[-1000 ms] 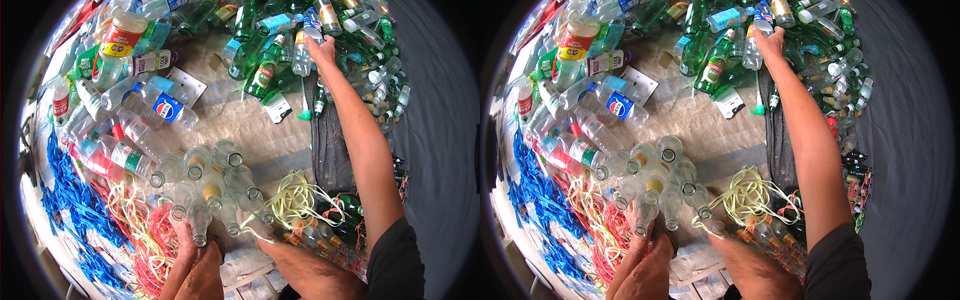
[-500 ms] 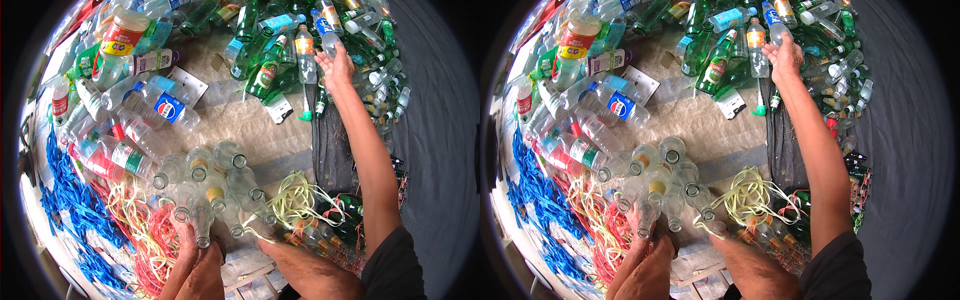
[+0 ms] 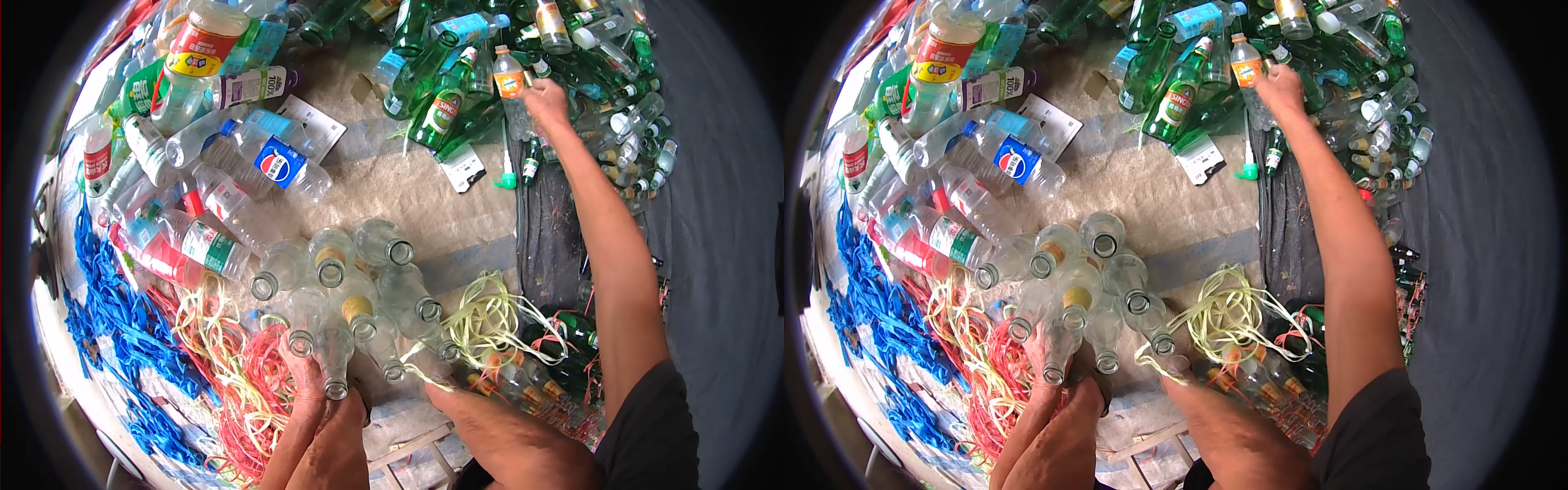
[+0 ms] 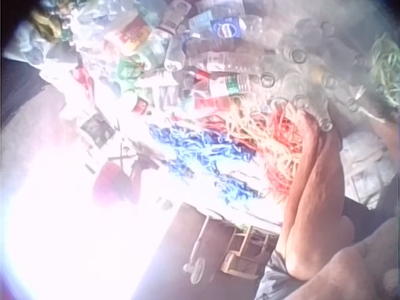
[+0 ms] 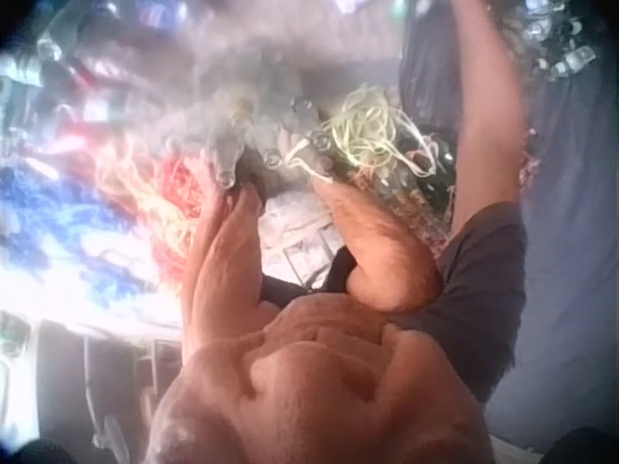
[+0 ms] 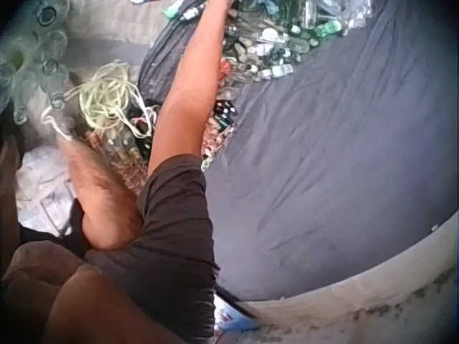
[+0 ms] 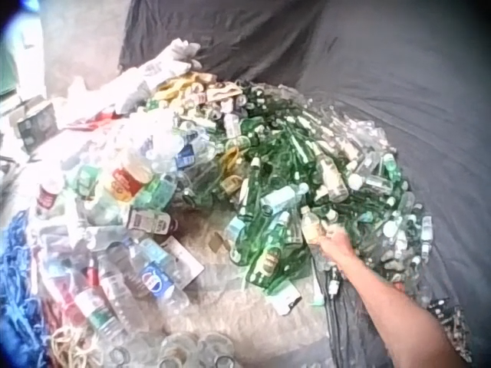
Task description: The person sorts through a pile of plastic and glass bottles, selects glass bottles to arrange in a cluster, and then ties them together at the necks using plastic ribbons.
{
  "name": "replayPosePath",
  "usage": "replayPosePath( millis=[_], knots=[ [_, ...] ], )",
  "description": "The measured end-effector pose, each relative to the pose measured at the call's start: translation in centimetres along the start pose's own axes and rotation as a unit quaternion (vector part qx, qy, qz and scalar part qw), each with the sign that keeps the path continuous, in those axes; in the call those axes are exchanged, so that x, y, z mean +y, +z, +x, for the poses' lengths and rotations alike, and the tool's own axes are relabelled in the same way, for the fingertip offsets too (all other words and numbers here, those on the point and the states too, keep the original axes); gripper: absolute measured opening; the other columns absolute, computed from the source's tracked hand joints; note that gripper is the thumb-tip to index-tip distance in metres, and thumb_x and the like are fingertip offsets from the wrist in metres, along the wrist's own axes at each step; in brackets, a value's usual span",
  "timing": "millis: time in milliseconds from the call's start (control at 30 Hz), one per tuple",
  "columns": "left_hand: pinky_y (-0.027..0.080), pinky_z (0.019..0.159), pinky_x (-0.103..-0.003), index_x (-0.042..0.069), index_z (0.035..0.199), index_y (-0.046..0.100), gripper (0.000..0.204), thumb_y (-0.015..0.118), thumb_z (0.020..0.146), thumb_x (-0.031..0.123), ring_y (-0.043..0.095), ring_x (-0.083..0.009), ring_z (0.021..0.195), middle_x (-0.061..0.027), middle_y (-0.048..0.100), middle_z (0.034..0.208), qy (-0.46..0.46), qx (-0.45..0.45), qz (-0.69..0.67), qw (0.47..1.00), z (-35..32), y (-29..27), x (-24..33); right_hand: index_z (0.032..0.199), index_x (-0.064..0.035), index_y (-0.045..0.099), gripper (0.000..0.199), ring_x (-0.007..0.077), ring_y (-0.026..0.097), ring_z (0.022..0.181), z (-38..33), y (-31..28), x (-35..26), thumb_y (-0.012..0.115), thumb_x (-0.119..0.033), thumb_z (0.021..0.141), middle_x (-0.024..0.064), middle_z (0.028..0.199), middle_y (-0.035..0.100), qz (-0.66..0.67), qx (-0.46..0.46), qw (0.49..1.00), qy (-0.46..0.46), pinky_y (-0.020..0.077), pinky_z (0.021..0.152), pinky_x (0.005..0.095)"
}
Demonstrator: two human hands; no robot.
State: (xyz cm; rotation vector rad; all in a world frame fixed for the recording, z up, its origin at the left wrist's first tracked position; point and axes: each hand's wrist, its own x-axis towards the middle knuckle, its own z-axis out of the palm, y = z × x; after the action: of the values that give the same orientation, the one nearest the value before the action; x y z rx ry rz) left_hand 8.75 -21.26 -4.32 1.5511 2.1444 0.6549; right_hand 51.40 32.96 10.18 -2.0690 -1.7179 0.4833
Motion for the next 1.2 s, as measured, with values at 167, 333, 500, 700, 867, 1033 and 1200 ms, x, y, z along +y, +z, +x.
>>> replayPosePath(
  millis=[167, 333, 500, 700, 867, 1033, 1200],
  knots=[
    [0.051, 0.085, -0.050, 0.004, 0.103, 0.067, 0.039, 0.081, 0.075, 0.028, 0.063, -0.0417, 0.100, -0.0177, 0.067, 0.104, 0.023, 0.000, 0.065, 0.998, -0.8, -0.1, -1.7, 0.134, 0.0038, 0.053, 0.078, 0.0392, 0.060, 0.122, -3.3, 4.2, 1.5, 0.086, -0.033, 0.073, 0.0260, 0.130, 0.062, -0.188, 0.022, 0.981, -0.034, 0.0495, 0.102, 0.0439],
    [0.050, 0.083, -0.050, 0.004, 0.110, 0.065, 0.043, 0.079, 0.076, 0.026, 0.062, -0.0407, 0.098, -0.0178, 0.065, 0.106, -0.018, -0.066, 0.076, 0.995, -2.3, 0.3, -3.7, 0.130, 0.0004, 0.050, 0.075, 0.0419, 0.058, 0.121, -3.5, 5.4, 1.3, 0.086, -0.035, 0.074, 0.0261, 0.131, 0.057, -0.205, 0.010, 0.978, 0.038, 0.0496, 0.100, 0.0466],
    [0.042, 0.097, -0.054, 0.000, 0.122, 0.058, 0.048, 0.072, 0.078, 0.017, 0.052, -0.0432, 0.112, -0.0208, 0.057, 0.115, -0.050, -0.123, 0.020, 0.991, -2.1, 0.2, -2.3, 0.125, 0.0000, 0.051, 0.069, 0.0433, 0.057, 0.120, -4.1, 5.2, 1.6, 0.081, -0.038, 0.076, 0.0277, 0.131, 0.054, -0.252, 0.017, 0.968, -0.008, 0.0487, 0.100, 0.0497],
    [0.049, 0.090, -0.043, 0.003, 0.113, 0.067, 0.038, 0.078, 0.081, 0.019, 0.063, -0.0335, 0.100, -0.0169, 0.068, 0.107, -0.039, -0.065, -0.027, 0.997, -0.6, -1.2, -0.5, 0.120, 0.0073, 0.056, 0.066, 0.0447, 0.060, 0.115, -6.4, 4.6, 1.1, 0.071, -0.039, 0.075, 0.0312, 0.123, 0.061, -0.117, 0.029, 0.991, 0.050, 0.0480, 0.099, 0.0485],
    [0.053, 0.085, -0.042, 0.004, 0.109, 0.070, 0.036, 0.080, 0.080, 0.023, 0.067, -0.0335, 0.097, -0.0159, 0.071, 0.105, 0.036, -0.006, 0.022, 0.999, 1.1, -1.9, 2.4, 0.093, -0.0009, 0.065, 0.042, 0.0175, 0.066, 0.073, -5.7, 0.6, -0.3, 0.078, -0.039, 0.080, 0.0084, 0.085, 0.067, 0.203, -0.108, 0.970, 0.081, 0.0574, 0.066, 0.0328],
    [0.053, 0.085, -0.041, 0.004, 0.110, 0.070, 0.036, 0.079, 0.080, 0.022, 0.067, -0.0333, 0.098, -0.0158, 0.071, 0.107, 0.015, -0.032, 0.029, 0.999, 0.9, -3.0, 1.5, 0.129, -0.0049, 0.058, 0.049, 0.0223, 0.066, 0.106, 2.1, -6.2, -13.4, 0.062, -0.043, 0.099, 0.0125, 0.116, 0.067, 0.503, -0.130, 0.836, -0.177, 0.0563, 0.092, 0.0445],
    [0.053, 0.086, -0.041, 0.004, 0.112, 0.069, 0.037, 0.079, 0.081, 0.021, 0.066, -0.0331, 0.099, -0.0158, 0.070, 0.108, -0.001, -0.049, 0.014, 0.999, 0.5, -2.6, 1.3, 0.131, 0.0016, 0.059, 0.063, 0.0194, 0.069, 0.093, 8.4, -8.7, -9.8, 0.079, -0.038, 0.086, 0.0156, 0.116, 0.069, 0.141, 0.013, 0.987, -0.072, 0.0603, 0.076, 0.0360]
  ],
)
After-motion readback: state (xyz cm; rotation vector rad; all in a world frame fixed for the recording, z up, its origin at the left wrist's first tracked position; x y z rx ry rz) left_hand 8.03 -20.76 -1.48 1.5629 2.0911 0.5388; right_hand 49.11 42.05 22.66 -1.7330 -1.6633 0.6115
